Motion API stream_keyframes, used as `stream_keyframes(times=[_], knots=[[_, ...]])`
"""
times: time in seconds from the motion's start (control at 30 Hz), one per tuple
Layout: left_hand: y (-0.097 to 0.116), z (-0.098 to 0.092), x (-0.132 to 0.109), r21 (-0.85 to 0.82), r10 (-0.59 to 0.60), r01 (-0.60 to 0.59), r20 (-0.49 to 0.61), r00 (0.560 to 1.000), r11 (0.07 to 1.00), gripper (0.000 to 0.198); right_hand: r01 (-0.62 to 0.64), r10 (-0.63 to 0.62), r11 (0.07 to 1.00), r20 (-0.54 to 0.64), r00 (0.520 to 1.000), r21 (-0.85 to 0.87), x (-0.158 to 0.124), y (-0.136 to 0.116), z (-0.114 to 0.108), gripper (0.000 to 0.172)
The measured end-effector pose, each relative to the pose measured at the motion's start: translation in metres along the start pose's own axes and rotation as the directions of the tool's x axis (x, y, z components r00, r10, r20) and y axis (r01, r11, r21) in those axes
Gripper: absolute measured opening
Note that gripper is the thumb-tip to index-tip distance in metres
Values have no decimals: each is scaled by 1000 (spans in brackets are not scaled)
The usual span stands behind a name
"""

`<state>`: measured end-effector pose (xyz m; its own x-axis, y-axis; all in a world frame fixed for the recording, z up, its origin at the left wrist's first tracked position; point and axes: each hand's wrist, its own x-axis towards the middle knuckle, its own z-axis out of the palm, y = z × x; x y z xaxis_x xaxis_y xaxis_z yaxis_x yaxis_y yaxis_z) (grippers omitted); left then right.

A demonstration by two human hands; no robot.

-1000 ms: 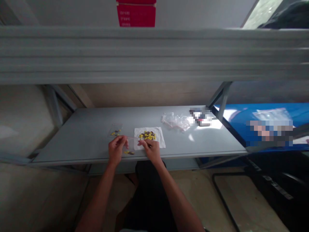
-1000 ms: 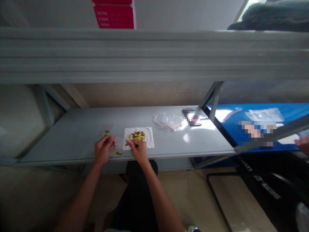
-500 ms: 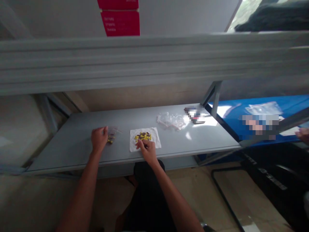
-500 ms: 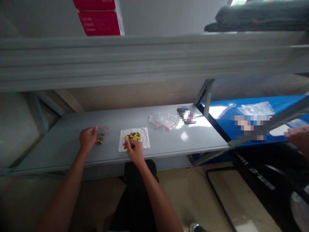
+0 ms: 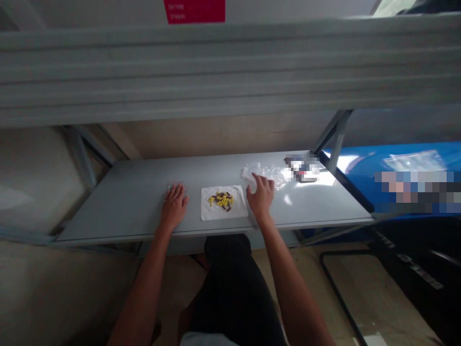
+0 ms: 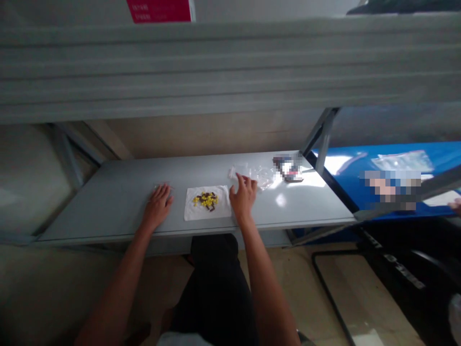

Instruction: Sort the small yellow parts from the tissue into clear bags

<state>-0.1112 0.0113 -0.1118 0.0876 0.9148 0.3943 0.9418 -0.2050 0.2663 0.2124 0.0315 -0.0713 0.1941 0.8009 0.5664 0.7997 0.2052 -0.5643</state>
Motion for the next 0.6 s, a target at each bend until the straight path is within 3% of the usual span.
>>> stream_keyframes(times=[0.13, 0.27, 0.47, 0.6], knots=[[2, -1, 0, 8, 9, -9, 8, 1000, 1000, 57, 64, -39, 971, 114, 993, -229, 24, 38, -1, 29], [7, -4, -1, 16, 1, -1, 5, 1000, 1000, 57, 73, -51, 973, 107, 993, -220, 25, 45, -3, 27], [15, -14, -2, 43, -23, 25, -42, 999, 999, 54, 20, -17, 999, -72, 997, 43, 21, 22, -16, 28], [30, -25, -1, -61, 8, -17, -150, 989, 998, 49, -89, 76, 895, 45, 996, 437, 15, -7, -27, 27]])
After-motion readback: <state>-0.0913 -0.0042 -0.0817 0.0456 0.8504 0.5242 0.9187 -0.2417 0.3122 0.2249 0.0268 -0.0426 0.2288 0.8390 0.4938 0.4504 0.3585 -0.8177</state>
